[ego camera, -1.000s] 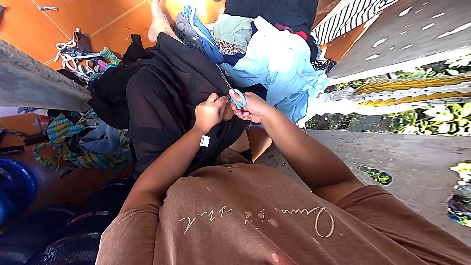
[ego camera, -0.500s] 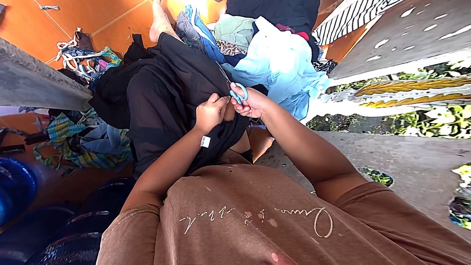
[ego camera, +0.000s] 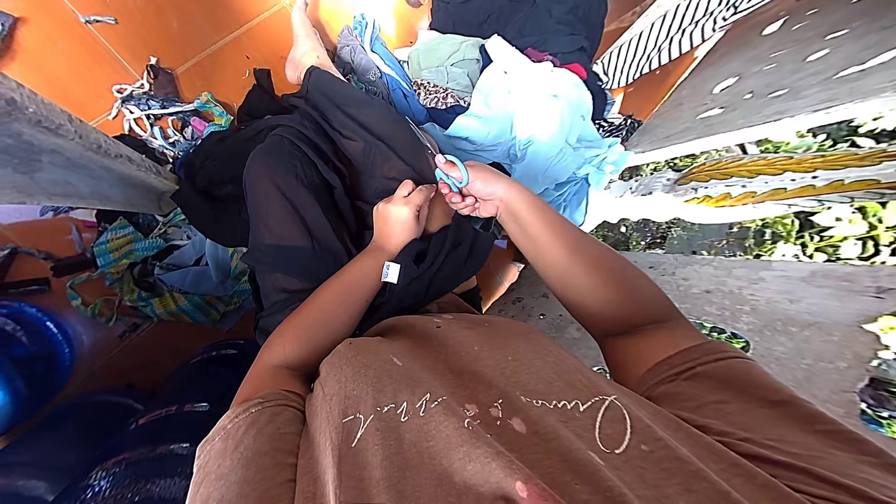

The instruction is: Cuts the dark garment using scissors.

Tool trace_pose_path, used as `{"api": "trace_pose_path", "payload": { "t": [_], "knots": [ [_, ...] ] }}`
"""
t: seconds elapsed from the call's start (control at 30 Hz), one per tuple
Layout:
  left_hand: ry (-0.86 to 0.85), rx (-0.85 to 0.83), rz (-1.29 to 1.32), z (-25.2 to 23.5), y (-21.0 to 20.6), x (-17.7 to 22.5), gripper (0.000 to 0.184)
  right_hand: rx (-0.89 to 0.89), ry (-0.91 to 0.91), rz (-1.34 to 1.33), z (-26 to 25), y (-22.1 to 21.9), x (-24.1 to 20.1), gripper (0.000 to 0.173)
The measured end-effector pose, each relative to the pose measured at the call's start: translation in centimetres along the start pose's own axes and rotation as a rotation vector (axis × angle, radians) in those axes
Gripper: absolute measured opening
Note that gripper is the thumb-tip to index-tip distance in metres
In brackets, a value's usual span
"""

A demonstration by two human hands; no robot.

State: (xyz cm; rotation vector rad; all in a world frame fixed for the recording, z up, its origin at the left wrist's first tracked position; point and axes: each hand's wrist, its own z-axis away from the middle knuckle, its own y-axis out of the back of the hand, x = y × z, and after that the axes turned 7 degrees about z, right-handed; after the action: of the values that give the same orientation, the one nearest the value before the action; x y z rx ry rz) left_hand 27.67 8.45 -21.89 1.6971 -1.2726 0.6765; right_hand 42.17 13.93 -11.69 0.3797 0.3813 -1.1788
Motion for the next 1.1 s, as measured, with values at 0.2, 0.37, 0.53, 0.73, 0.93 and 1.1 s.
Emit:
{"api": "trace_pose_path", "payload": {
  "t": [0.2,0.37,0.53,0.73,0.93,1.1],
  "knots": [
    [0.025,0.001,-0.011,-0.1,0.6,0.1,0.016,-0.076,0.090,0.096,1.3,3.7,0.6,0.053],
    [0.060,0.036,-0.107,-0.9,1.5,0.2,0.019,0.328,0.438,0.133,-0.9,5.1,0.1,0.023],
    [0.135,0.040,-0.082,-1.5,2.0,-0.1,0.022,0.432,0.727,0.228,-8.0,3.0,-1.5,0.034],
    [0.273,-0.026,-0.087,-1.8,2.7,0.1,0.023,0.328,0.564,0.377,-11.5,1.4,-4.6,0.036],
    [0.459,-0.377,-0.099,-2.3,3.8,3.1,0.029,0.405,0.643,0.457,-9.1,4.5,-2.1,0.030],
    [0.332,-0.463,-0.091,-1.0,3.3,4.8,0.025,0.359,0.726,0.382,-6.3,5.9,1.9,0.028]
  ]
}}
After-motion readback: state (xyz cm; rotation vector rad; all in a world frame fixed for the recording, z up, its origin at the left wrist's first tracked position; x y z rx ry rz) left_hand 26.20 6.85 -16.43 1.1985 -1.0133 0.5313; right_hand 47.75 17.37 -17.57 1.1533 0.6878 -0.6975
